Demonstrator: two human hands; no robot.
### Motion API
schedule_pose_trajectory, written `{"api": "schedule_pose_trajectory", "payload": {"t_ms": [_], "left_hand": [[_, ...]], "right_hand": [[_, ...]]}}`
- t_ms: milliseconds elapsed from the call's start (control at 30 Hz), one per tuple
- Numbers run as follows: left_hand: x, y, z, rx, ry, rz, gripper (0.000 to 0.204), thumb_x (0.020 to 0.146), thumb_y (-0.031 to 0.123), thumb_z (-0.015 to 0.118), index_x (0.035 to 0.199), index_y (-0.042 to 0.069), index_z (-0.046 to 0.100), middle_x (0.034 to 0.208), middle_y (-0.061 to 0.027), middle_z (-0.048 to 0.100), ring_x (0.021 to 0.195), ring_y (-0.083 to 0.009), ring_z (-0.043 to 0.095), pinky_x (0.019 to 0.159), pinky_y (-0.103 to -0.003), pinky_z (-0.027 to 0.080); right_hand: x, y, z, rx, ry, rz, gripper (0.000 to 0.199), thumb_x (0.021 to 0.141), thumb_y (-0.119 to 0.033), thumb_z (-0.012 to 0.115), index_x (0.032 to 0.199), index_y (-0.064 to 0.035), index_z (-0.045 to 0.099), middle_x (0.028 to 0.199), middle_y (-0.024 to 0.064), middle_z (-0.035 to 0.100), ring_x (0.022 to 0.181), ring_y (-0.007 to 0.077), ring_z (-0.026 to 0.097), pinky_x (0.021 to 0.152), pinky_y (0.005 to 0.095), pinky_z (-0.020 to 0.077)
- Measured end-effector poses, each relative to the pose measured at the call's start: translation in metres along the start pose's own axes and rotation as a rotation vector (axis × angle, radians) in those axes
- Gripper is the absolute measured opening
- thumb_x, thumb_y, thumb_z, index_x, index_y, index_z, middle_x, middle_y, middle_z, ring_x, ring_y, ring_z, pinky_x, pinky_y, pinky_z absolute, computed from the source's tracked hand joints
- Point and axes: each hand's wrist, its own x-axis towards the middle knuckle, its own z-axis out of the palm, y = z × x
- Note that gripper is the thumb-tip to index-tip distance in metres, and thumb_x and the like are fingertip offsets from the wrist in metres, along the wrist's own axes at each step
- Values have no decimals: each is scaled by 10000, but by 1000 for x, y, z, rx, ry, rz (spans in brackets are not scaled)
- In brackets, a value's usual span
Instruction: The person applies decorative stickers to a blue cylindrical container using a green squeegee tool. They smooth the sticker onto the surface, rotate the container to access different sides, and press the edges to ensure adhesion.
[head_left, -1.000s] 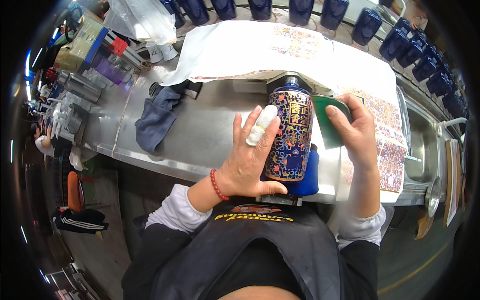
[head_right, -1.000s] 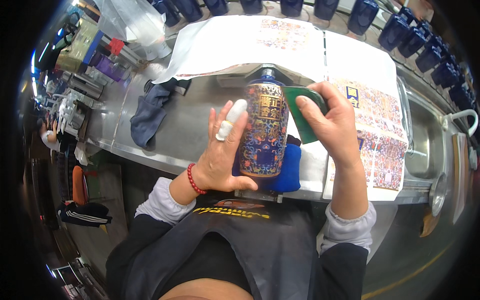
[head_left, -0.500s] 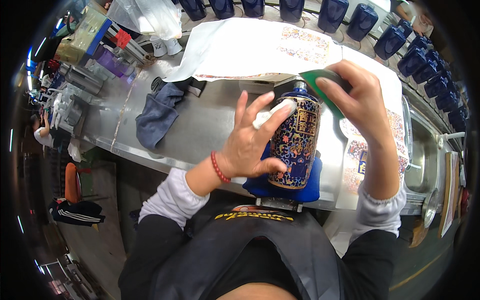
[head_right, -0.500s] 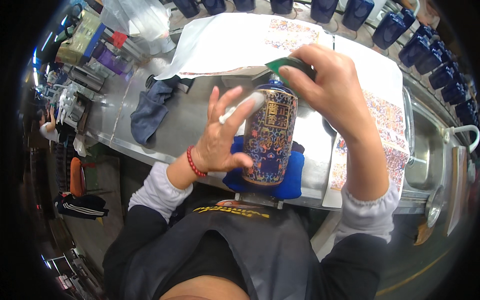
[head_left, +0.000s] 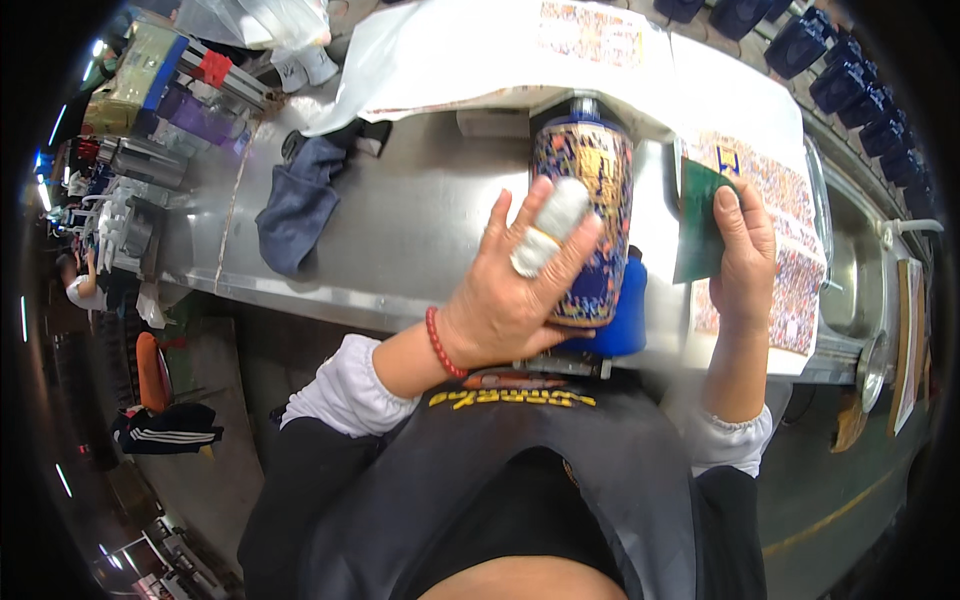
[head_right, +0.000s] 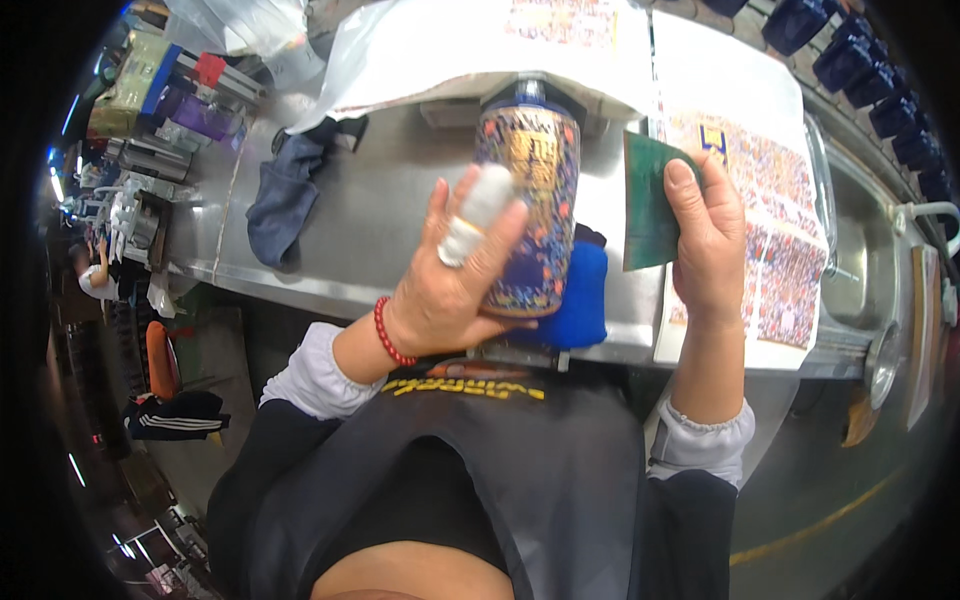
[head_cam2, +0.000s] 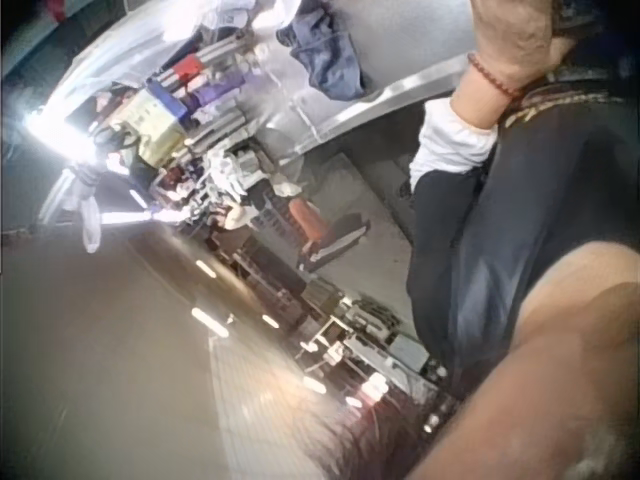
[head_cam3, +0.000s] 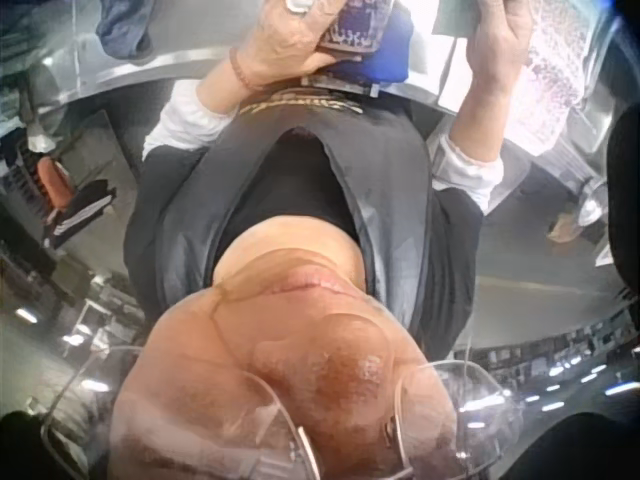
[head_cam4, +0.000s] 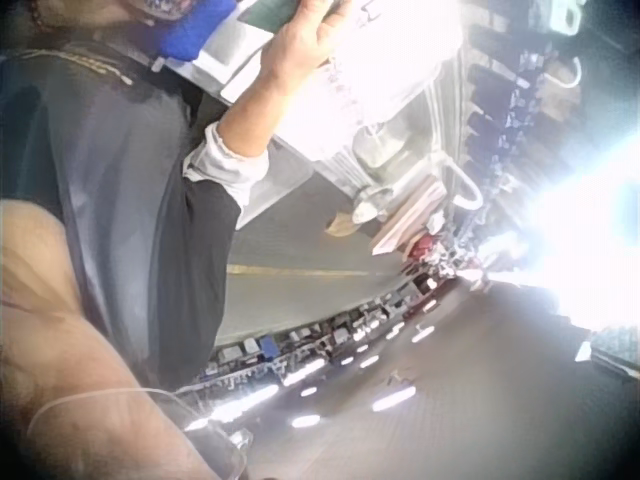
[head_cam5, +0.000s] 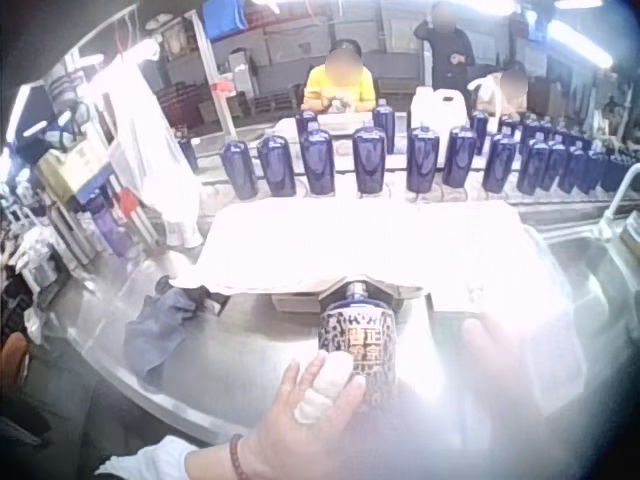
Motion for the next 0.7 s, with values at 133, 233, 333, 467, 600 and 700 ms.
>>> {"api": "schedule_pose_trajectory", "payload": {"t_ms": [133,233,333,467,600,700], "left_hand": [[-12,-7,9,-90,62,-44,1038,749,510,837,1558,43,384,1540,-195,456,1447,-538,321,1197,-654,118],[-15,-8,11,-4,62,-28,978,758,513,828,1563,144,412,1548,-201,442,1482,-519,260,1172,-692,80],[-13,-8,13,5,71,-23,947,752,507,825,1555,193,433,1561,-183,433,1495,-506,242,1172,-694,56],[-12,-8,14,10,69,-20,950,754,510,823,1555,182,431,1567,-172,430,1498,-501,240,1181,-682,41],[-12,-7,14,19,63,-21,952,755,520,819,1554,177,432,1571,-167,427,1501,-497,237,1189,-670,27],[-10,-4,11,47,81,-35,940,759,527,814,1549,180,442,1564,-164,437,1502,-495,232,1195,-663,17]], "right_hand": [[-31,5,10,-802,-56,-426,393,999,27,545,1390,0,566,1311,183,658,1127,237,671,879,304,562],[-61,19,31,-939,-205,-577,592,851,159,569,1402,-56,597,1500,257,483,1282,407,575,1025,415,504],[-81,30,39,-961,-279,-566,638,789,147,595,1384,-84,618,1479,272,487,1265,439,556,1054,482,467],[-93,38,34,-1181,-261,-620,641,760,136,604,1366,-73,625,1463,268,494,1272,436,531,1057,496,454],[-97,41,28,-1176,-277,-640,635,747,147,612,1358,-30,617,1447,272,509,1260,443,541,1053,501,458],[-99,41,26,-1153,-282,-640,622,754,141,635,1358,-6,609,1431,272,524,1252,445,547,1053,504,457]]}}
